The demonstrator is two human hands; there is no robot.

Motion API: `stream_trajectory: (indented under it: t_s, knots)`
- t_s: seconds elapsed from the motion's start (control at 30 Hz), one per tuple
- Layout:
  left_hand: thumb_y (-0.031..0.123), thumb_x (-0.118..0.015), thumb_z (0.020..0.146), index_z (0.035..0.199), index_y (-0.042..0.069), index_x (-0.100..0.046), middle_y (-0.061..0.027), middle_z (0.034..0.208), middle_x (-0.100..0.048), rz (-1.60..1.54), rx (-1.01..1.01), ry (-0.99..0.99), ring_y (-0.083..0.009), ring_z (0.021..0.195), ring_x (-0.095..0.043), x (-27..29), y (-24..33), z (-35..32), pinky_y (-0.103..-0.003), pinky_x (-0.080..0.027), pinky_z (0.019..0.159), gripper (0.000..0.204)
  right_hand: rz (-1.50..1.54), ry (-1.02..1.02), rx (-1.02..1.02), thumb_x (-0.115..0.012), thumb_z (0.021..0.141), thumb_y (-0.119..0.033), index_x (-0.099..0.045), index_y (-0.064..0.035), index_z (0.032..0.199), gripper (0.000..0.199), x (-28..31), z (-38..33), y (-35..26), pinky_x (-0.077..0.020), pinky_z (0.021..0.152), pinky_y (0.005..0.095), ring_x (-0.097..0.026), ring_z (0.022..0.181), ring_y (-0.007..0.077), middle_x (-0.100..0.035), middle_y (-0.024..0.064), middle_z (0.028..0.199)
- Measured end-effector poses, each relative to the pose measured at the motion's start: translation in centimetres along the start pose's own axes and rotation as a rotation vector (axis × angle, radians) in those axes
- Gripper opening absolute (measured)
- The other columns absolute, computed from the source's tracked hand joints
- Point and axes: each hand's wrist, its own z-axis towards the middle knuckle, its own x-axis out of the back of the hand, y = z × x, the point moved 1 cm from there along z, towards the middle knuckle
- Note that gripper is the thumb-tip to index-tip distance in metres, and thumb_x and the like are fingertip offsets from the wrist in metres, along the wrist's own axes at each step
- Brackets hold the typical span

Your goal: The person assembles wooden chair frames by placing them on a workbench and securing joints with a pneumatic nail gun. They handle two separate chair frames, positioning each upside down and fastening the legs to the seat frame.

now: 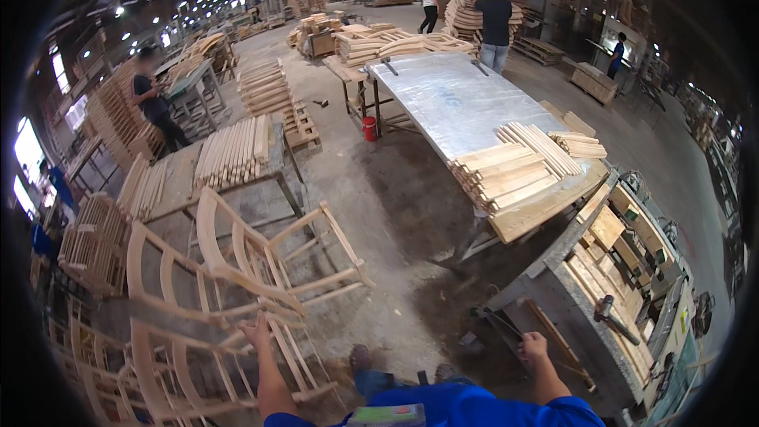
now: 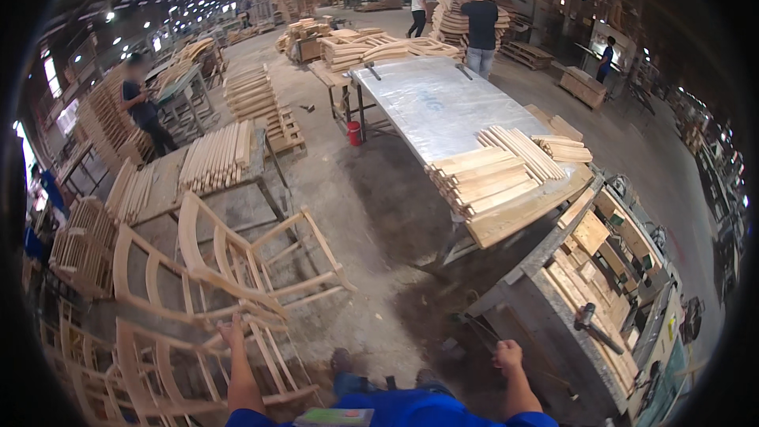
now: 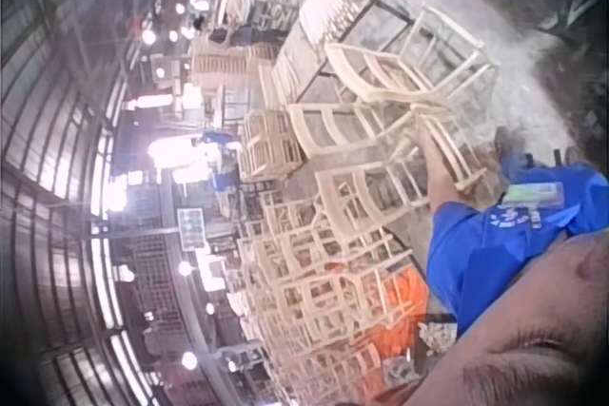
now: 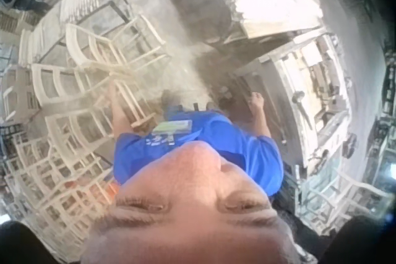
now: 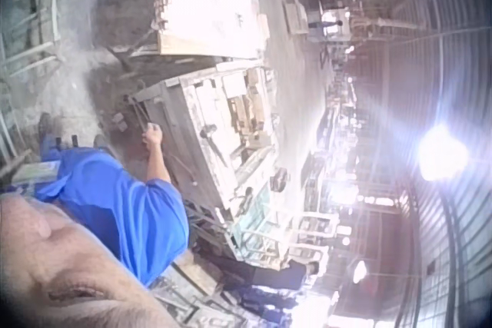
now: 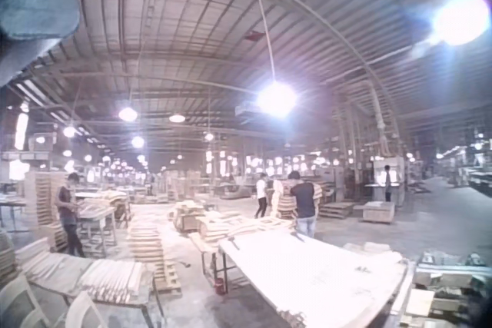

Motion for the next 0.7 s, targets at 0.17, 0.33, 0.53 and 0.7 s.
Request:
stream_trajectory:
  t_s: [0.17,0.33,0.53,0.7]
  knots:
    - [0.030,-0.089,0.080,0.152,-0.004,-0.037,-0.0214,0.145,-0.055,-0.048,0.037,-0.064,-0.0352,0.126,-0.060,-5.9,4.0,11.0,-0.042,-0.054,0.100,0.094,0.068,0.130,0.010,-0.053,0.103,-0.021,-0.059,-0.0041,0.097,0.019,-5.1,-5.6,3.9,-0.0496,0.041,0.0401,-0.059,0.048,0.0222,-0.059,0.0092,0.063]
    - [0.022,-0.086,0.081,0.125,-0.005,-0.064,-0.0165,0.114,-0.072,-0.296,0.105,-0.073,-0.0307,0.101,-0.070,-8.8,5.9,17.6,-0.042,-0.056,0.089,0.057,-0.576,-0.143,-0.340,-0.063,0.098,-0.031,-0.077,-0.0030,0.103,0.032,-13.5,-14.5,9.0,-0.0547,0.097,0.0365,-0.072,0.103,0.0226,-0.078,0.0102,0.103]
    - [0.015,-0.080,0.077,0.116,-0.008,-0.065,-0.0159,0.107,-0.073,-0.426,-0.104,-0.183,-0.0305,0.097,-0.070,-16.6,6.2,17.0,-0.043,-0.054,0.088,0.047,-0.528,-0.121,-0.287,-0.061,0.101,-0.031,-0.068,0.0002,0.116,0.035,-11.9,-18.1,8.8,-0.0600,0.083,0.0382,-0.074,0.089,0.0243,-0.076,0.0156,0.102]
    - [0.016,-0.076,0.079,0.121,-0.005,-0.063,-0.0203,0.114,-0.072,-0.253,-0.363,-0.304,-0.0349,0.106,-0.069,-22.7,14.6,15.8,-0.044,-0.052,0.094,0.048,-0.064,0.083,-0.160,-0.060,0.102,-0.026,-0.065,-0.0009,0.109,0.027,-15.7,-19.2,3.0,-0.0581,0.056,0.0355,-0.069,0.066,0.0203,-0.070,0.0109,0.083]
